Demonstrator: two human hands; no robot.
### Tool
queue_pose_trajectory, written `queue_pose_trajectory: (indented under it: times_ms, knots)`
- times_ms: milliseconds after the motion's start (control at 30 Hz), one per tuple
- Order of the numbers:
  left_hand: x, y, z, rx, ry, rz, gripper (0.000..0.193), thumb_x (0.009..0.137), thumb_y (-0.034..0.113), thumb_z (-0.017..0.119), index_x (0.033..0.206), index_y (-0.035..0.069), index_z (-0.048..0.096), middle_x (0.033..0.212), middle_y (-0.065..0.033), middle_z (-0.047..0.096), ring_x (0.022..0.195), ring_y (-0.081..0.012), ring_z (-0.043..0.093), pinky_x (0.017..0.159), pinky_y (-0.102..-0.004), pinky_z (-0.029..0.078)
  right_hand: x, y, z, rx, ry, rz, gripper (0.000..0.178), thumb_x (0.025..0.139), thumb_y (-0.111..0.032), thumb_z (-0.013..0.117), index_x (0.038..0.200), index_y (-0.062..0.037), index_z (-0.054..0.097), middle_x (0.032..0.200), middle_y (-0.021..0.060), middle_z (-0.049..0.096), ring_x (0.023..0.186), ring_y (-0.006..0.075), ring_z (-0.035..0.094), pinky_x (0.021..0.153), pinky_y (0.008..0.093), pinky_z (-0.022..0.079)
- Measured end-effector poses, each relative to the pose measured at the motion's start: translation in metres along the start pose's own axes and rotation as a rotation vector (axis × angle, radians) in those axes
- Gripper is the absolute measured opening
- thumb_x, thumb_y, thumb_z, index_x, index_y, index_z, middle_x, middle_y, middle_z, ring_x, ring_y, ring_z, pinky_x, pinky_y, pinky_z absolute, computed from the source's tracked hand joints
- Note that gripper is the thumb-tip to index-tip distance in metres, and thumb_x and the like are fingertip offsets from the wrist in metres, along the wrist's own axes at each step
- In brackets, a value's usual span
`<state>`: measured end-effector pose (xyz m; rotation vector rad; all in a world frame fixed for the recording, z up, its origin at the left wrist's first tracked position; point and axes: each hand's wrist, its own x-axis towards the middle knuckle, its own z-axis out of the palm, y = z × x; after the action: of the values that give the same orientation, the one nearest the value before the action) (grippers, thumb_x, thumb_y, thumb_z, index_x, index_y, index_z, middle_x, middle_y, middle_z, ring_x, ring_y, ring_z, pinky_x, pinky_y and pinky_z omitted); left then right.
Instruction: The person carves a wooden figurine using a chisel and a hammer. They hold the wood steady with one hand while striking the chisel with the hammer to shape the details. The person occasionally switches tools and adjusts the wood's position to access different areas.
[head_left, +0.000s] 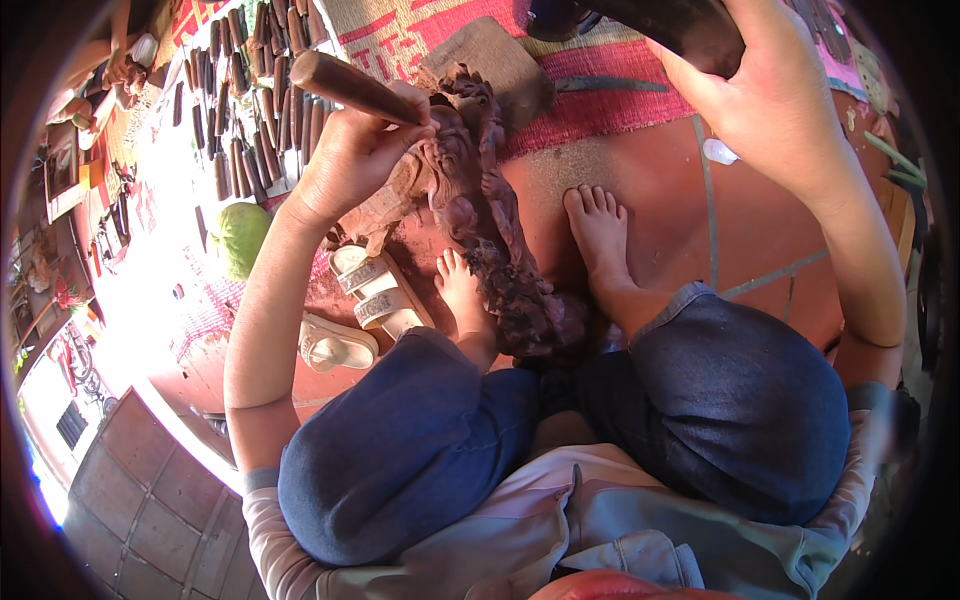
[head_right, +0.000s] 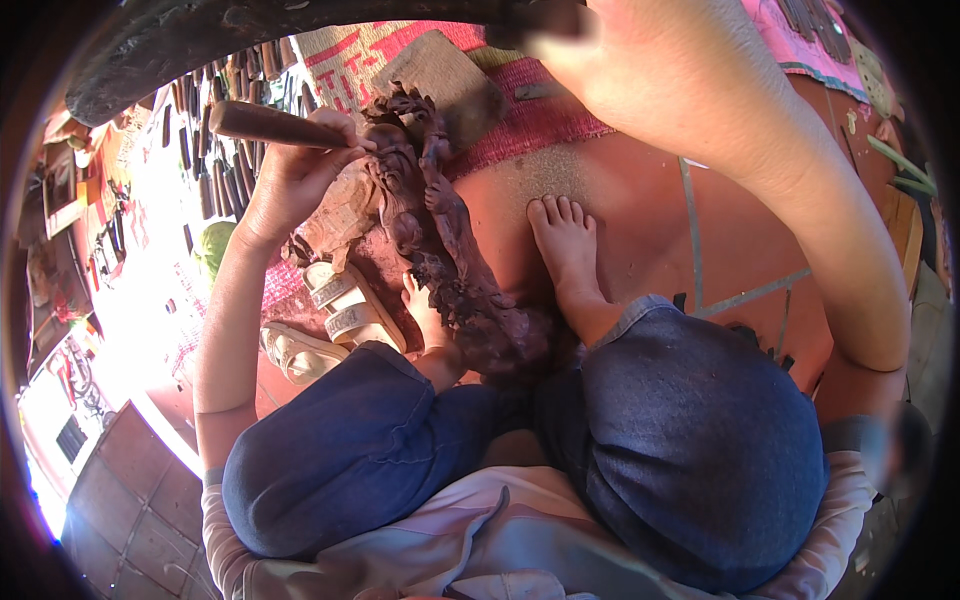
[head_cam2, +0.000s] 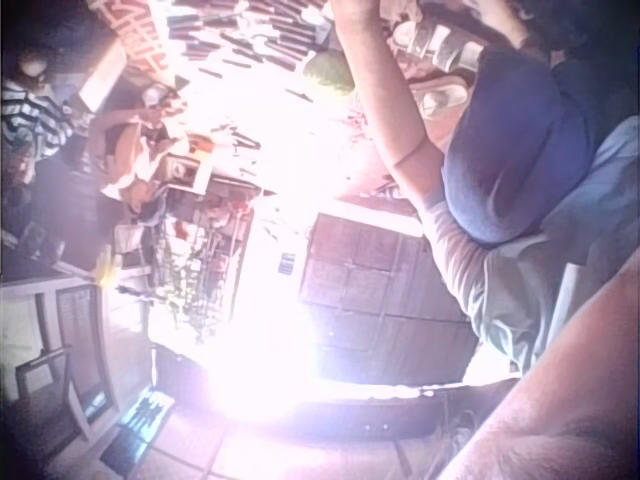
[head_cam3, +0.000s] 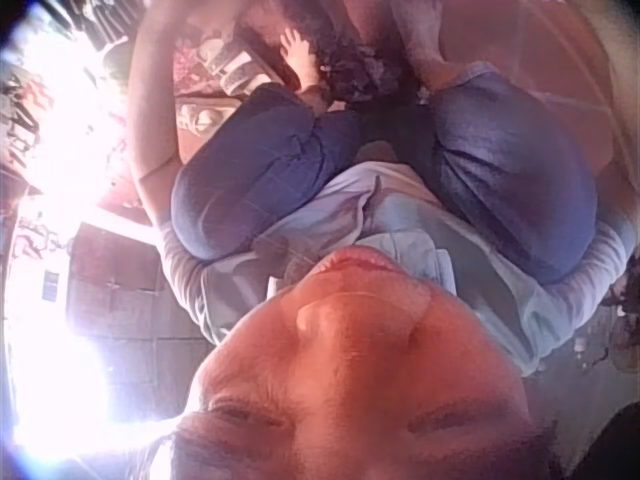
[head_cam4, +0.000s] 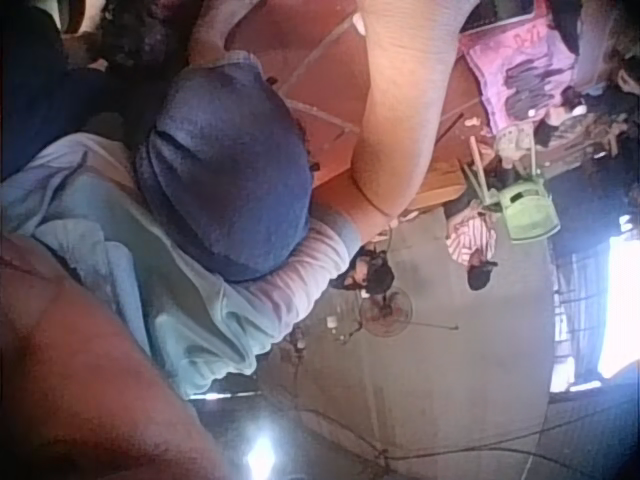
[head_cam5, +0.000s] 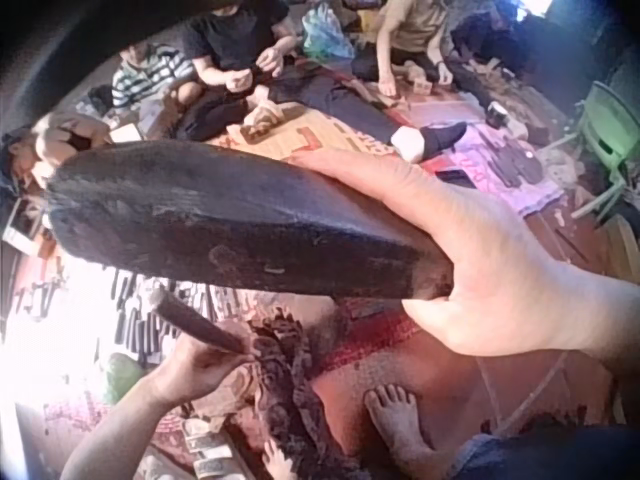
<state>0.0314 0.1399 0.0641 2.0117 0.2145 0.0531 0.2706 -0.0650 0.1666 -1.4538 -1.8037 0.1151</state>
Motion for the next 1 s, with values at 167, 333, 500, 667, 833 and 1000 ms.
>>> queue_pose_trajectory:
  times_ms: [167, 333, 500, 667, 833, 1000]
  knots:
    - [-0.001, -0.002, 0.000, 0.021, -0.005, 0.006, 0.017, 0.087, -0.002, 0.066, 0.102, 0.002, 0.060, 0.096, -0.0039, 0.062, 0.093, -0.0140, 0.062, 0.080, -0.0287, 0.053, 0.000, -0.003, 0.000, -0.021, -0.007, 0.026, 0.078, 0.071, 0.013, 0.052, 0.145, -0.0062, 0.035, 0.141, 0.0157, 0.046, 0.128, 0.0253, 0.049, 0.107, 0.0329, 0.040]
    - [0.001, 0.000, 0.000, 0.037, -0.005, 0.030, 0.017, 0.087, 0.000, 0.066, 0.104, 0.003, 0.061, 0.097, -0.0049, 0.064, 0.094, -0.0142, 0.063, 0.080, -0.0287, 0.054, 0.001, -0.011, -0.003, -0.065, -0.034, 0.098, 0.079, 0.071, 0.014, 0.053, 0.145, -0.0080, 0.035, 0.140, 0.0154, 0.047, 0.128, 0.0252, 0.050, 0.105, 0.0331, 0.042]
    - [0.001, 0.000, 0.003, 0.074, -0.005, 0.017, 0.018, 0.088, 0.002, 0.066, 0.105, 0.003, 0.062, 0.096, -0.0064, 0.066, 0.092, -0.0149, 0.064, 0.081, -0.0296, 0.054, 0.016, -0.022, -0.009, -0.119, -0.267, 0.355, 0.080, 0.074, 0.013, 0.053, 0.147, -0.0146, 0.035, 0.132, 0.0163, 0.054, 0.116, 0.0277, 0.058, 0.093, 0.0349, 0.048]
    - [0.002, 0.004, 0.003, 0.146, -0.034, 0.048, 0.017, 0.089, 0.001, 0.064, 0.105, 0.003, 0.061, 0.092, -0.0095, 0.066, 0.088, -0.0182, 0.066, 0.077, -0.0311, 0.053, 0.019, -0.039, -0.007, -0.312, -0.237, 0.372, 0.082, 0.073, 0.012, 0.055, 0.146, -0.0205, 0.037, 0.126, 0.0164, 0.059, 0.102, 0.0316, 0.063, 0.083, 0.0358, 0.051]
    - [0.002, 0.010, 0.005, 0.212, -0.039, 0.075, 0.013, 0.087, 0.000, 0.064, 0.099, 0.002, 0.059, 0.088, -0.0092, 0.063, 0.083, -0.0205, 0.063, 0.074, -0.0321, 0.051, 0.007, -0.032, -0.003, -0.365, -0.115, 0.175, 0.089, 0.066, 0.013, 0.056, 0.145, -0.0227, 0.039, 0.119, 0.0153, 0.061, 0.094, 0.0332, 0.064, 0.075, 0.0360, 0.053]
    - [0.002, 0.013, 0.005, 0.330, -0.040, 0.186, 0.013, 0.087, -0.002, 0.064, 0.097, 0.004, 0.057, 0.089, -0.0050, 0.059, 0.083, -0.0164, 0.058, 0.072, -0.0307, 0.050, 0.006, -0.032, -0.006, -0.502, -0.289, 0.265, 0.087, 0.067, 0.009, 0.056, 0.146, -0.0244, 0.040, 0.086, 0.0104, 0.059, 0.079, 0.0307, 0.061, 0.065, 0.0386, 0.050]
